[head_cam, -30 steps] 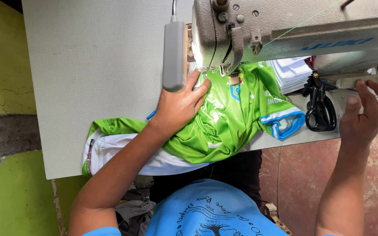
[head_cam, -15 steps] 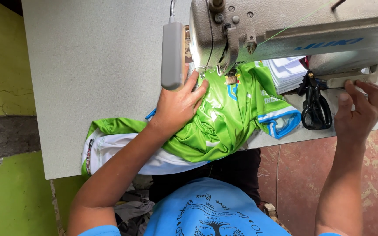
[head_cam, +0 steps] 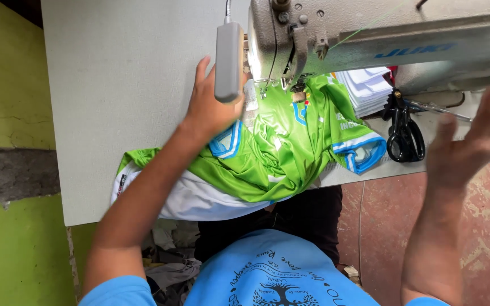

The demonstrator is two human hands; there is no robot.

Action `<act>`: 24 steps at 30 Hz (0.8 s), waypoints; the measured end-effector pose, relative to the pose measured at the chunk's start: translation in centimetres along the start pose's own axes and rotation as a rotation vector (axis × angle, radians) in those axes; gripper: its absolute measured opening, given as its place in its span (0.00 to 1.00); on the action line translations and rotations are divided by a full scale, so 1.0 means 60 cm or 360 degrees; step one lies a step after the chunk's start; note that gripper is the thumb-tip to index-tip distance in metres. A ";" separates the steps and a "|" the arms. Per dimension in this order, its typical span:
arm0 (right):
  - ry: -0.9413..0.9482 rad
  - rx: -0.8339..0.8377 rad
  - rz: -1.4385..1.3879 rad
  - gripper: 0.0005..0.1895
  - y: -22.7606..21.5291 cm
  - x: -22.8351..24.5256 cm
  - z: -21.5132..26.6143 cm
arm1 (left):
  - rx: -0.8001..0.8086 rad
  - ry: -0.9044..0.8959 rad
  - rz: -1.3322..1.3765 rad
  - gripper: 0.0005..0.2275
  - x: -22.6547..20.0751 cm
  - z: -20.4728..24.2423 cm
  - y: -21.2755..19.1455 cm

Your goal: The person is preparing a sports jersey for sewing by aligning it on the machine table and marking it with a pen.

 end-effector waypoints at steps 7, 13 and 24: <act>0.0031 0.2020 -0.0366 0.39 -0.064 0.314 -0.048 | 0.0809 0.0833 -0.0089 0.06 0.063 -0.080 0.017; -0.0594 0.1521 -0.0476 0.24 0.044 0.293 -0.094 | 0.0389 0.0164 -0.0468 0.24 0.029 0.018 0.012; -0.1048 0.0186 -0.0263 0.24 0.110 0.307 -0.065 | 0.0502 0.0899 -0.0711 0.17 0.064 0.034 0.023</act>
Point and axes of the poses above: each hand's wrist, its own z-axis away from the middle knuckle, its own y-axis out of the palm, x = y × z, the point moved 1 cm from there along -z, towards the middle knuckle, and after that the axes turned 13 degrees about z, right-handed, at the moved point
